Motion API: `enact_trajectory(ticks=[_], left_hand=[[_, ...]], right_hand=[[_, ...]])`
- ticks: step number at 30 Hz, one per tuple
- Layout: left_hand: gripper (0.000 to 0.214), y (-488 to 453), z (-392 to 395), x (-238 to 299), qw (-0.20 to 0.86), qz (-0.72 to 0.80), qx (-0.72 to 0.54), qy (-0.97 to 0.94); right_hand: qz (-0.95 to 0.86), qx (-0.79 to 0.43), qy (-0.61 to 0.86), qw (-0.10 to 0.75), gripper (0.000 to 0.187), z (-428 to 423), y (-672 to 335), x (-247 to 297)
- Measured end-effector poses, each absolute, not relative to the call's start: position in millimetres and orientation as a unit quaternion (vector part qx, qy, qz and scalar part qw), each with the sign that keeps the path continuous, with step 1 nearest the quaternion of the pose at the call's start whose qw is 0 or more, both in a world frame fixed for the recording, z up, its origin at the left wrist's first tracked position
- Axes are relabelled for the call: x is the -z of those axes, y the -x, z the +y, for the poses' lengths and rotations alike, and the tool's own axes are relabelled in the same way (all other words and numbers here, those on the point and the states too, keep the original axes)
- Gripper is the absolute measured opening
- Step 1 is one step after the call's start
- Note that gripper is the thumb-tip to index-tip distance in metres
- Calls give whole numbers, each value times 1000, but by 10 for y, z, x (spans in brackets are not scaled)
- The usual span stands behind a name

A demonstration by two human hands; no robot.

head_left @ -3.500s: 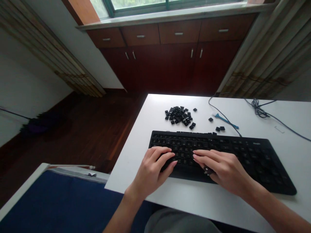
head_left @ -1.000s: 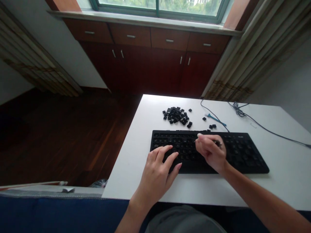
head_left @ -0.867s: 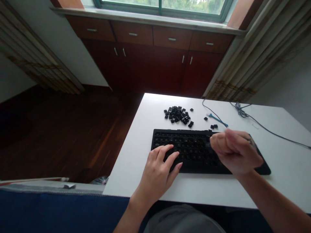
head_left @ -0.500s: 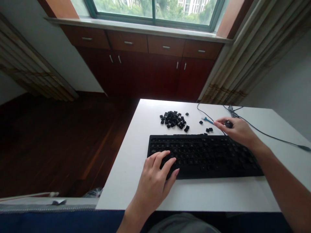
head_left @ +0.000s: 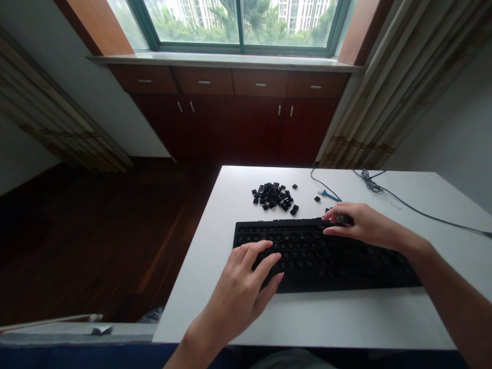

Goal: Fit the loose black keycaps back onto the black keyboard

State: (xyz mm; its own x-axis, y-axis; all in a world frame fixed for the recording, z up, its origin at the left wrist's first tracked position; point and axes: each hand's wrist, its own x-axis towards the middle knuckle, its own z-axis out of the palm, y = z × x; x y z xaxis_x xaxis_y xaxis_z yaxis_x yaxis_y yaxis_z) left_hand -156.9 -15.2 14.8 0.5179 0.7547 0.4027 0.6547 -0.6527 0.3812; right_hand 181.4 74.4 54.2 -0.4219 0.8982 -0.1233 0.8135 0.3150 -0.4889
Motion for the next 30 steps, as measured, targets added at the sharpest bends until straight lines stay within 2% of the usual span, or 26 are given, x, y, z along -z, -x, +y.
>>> enact_trajectory(ticks=[6,11,17,23,28,30], left_hand=[[24,1465,412,-449,57,292,-221,-929],[19,1359,804,-376,43,249,-242,-937],[15,1345,745,-147,121,247,-312,-909],[16,1342,637,-134,249,259,-323,-876],[18,1304,561,-166,315,240,-334,-855],[19,1295,544,-159,323,236,-334,-854]], right_hand=[[-836,-207,492,124,26,565,-1745,-367],[-848,-178,478,146,21,437,-1791,-276],[-856,-96,457,222,18,229,-1764,-158],[-866,-95,401,282,38,-17,-1347,-175],[-812,-71,455,358,28,-202,-950,-159],[-778,-45,492,389,32,-257,-853,-123]])
